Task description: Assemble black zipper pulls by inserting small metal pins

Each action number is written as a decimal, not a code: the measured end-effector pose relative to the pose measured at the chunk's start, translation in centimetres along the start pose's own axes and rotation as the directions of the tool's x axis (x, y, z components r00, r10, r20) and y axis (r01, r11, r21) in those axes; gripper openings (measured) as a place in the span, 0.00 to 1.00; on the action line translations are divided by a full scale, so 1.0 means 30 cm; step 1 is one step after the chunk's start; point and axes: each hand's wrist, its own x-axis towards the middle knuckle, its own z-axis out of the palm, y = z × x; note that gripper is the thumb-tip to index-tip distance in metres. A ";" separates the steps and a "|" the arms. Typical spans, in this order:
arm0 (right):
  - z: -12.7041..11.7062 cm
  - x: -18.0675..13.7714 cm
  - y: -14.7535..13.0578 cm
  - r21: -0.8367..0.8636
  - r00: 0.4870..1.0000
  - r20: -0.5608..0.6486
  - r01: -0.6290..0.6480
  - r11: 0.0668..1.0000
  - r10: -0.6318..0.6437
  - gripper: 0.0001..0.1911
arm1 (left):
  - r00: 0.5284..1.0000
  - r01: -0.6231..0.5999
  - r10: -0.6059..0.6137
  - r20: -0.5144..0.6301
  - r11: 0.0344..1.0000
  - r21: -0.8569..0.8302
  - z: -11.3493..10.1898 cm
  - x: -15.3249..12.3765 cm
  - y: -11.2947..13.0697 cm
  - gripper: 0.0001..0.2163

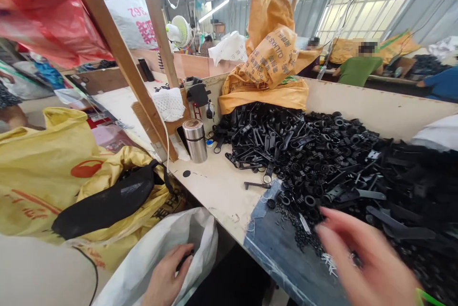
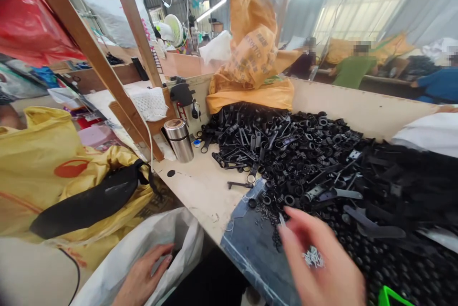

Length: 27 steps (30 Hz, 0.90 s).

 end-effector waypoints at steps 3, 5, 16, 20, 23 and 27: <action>0.177 0.133 0.057 -0.432 0.921 0.318 0.350 0.831 -0.223 0.12 | 0.994 -0.097 0.097 0.040 0.995 -0.016 0.045 -0.003 0.098 0.10; 0.290 0.202 0.096 -0.489 0.897 0.370 0.411 0.770 -0.244 0.10 | 0.988 -0.151 0.153 0.022 0.987 -0.062 0.076 0.007 0.158 0.12; 0.369 0.366 -0.048 -0.364 0.873 0.284 0.480 0.798 -0.396 0.07 | 0.996 0.037 -0.088 -0.032 0.681 -0.731 0.056 0.356 0.518 0.30; 0.339 0.292 -0.160 -0.181 0.806 0.317 0.569 0.802 -0.500 0.05 | 0.728 0.600 -0.034 0.685 0.516 -0.612 0.056 0.362 0.606 0.29; 0.306 0.122 -0.147 -0.042 0.652 0.391 0.717 0.695 -0.649 0.07 | 0.522 0.704 0.028 0.853 0.550 -0.449 0.101 0.256 0.587 0.25; 0.242 -0.062 -0.070 0.039 0.751 0.407 0.554 0.831 -0.520 0.07 | 0.486 0.767 -0.094 0.869 0.523 -0.372 0.148 0.111 0.538 0.18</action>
